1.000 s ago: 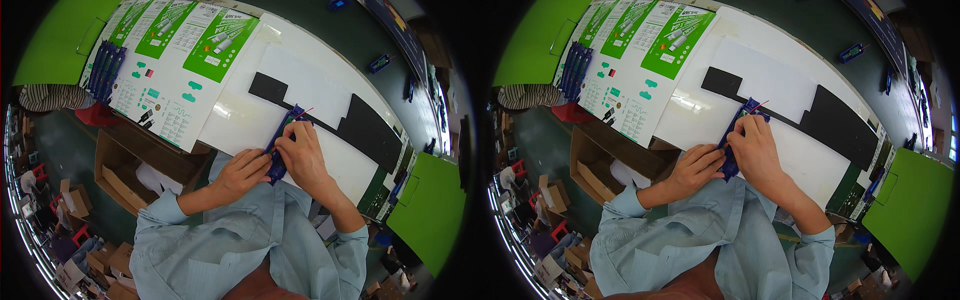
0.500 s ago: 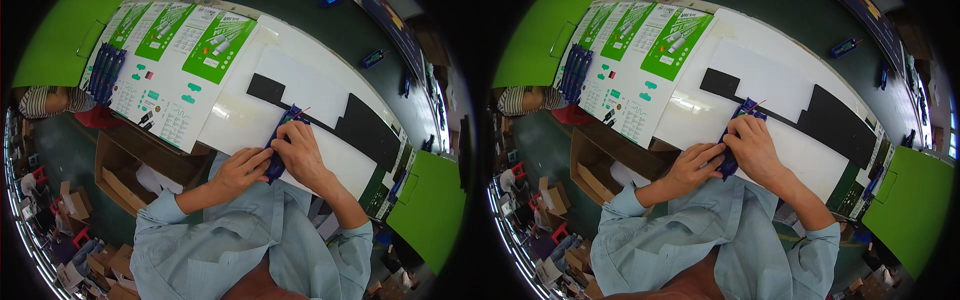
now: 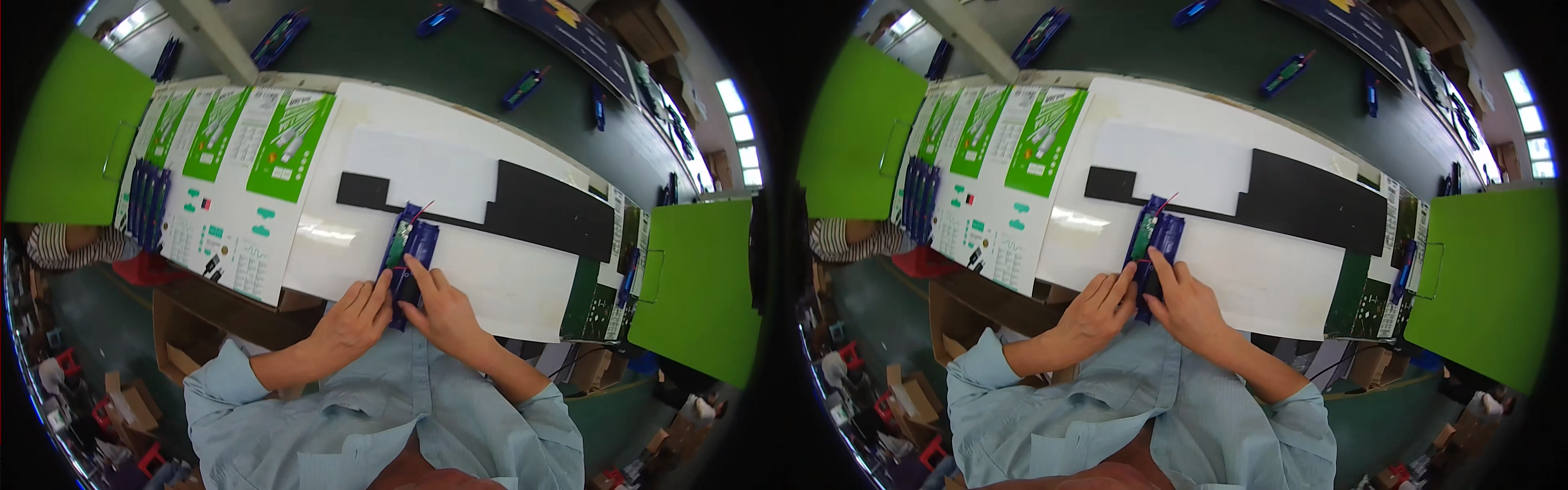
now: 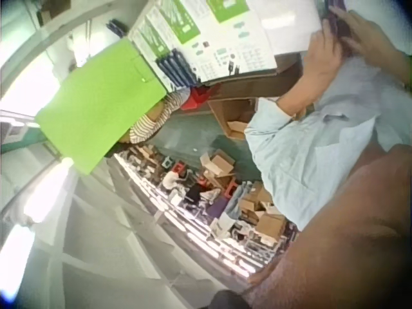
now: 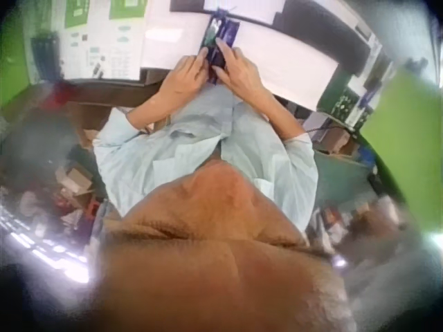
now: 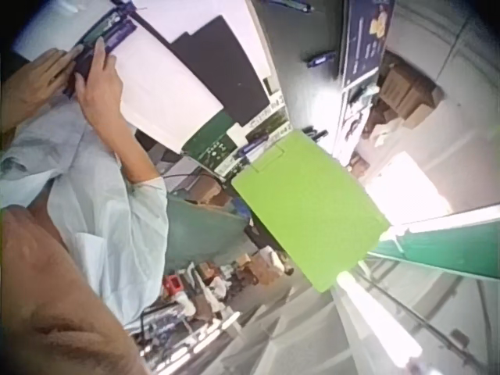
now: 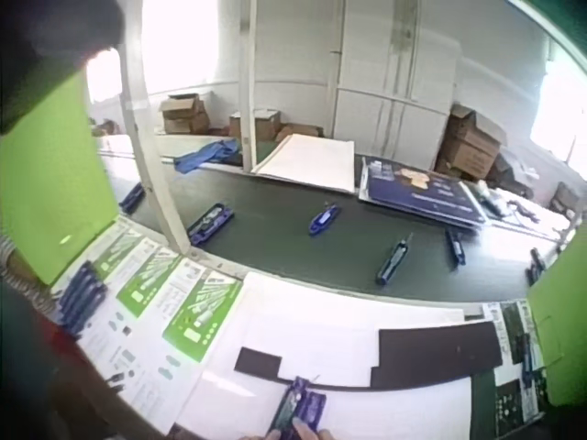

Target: The person assembles small blue electronic devices at a workstation. They repeatedly pick up a device, insert a red wire into a slot on the circuit board, and place the finished unit on the table. The process is repeated for multiple units throughout the clip.

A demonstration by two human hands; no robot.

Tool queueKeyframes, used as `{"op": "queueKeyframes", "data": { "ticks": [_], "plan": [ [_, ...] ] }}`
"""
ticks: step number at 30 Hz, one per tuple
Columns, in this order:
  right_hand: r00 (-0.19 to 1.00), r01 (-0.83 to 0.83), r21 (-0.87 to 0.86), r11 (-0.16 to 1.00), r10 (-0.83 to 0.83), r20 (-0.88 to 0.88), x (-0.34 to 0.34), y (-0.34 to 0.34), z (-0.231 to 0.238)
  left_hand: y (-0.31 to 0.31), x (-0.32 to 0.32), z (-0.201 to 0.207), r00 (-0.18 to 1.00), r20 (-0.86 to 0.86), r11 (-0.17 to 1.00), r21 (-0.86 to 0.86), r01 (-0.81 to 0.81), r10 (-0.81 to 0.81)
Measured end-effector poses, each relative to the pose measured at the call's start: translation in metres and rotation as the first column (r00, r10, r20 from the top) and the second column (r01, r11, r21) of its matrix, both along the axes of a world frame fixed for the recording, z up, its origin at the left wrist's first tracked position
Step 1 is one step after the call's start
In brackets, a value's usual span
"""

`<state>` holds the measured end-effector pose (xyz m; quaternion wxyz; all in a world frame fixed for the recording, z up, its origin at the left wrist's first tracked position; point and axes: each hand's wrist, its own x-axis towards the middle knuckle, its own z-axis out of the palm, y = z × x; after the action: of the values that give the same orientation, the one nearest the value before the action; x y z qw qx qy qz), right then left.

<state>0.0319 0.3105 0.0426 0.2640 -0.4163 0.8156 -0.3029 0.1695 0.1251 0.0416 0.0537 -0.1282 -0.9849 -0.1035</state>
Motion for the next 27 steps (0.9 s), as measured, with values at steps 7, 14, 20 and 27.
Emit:
{"op": "queueKeyframes", "data": {
  "ticks": [7, 14, 20, 27],
  "plan": [
    [0.947, -0.1, -0.133, 0.986, 0.136, 0.292, -0.086, -0.001, 0.064, -0.03, -0.043, 0.073, 0.991, -0.111, 0.953, 0.301, -0.036, 0.073],
    [0.994, 0.111, -0.158, 0.981, -0.106, 0.034, -0.301, -0.111, 0.011, -0.11, -0.29, 0.011, 0.931, -0.362, 0.974, 0.225, 0.032, 0.053],
    [0.906, 0.271, -0.308, 0.912, -0.35, -0.239, -0.406, -0.135, -0.042, -0.162, -0.404, -0.054, 0.92, -0.333, 0.934, 0.346, -0.087, 0.209],
    [0.732, 0.493, -0.435, 0.754, -0.629, -0.262, -0.452, -0.08, -0.005, -0.227, -0.49, -0.057, 0.799, -0.335, 0.856, 0.329, -0.398, 0.5]
  ]
}}
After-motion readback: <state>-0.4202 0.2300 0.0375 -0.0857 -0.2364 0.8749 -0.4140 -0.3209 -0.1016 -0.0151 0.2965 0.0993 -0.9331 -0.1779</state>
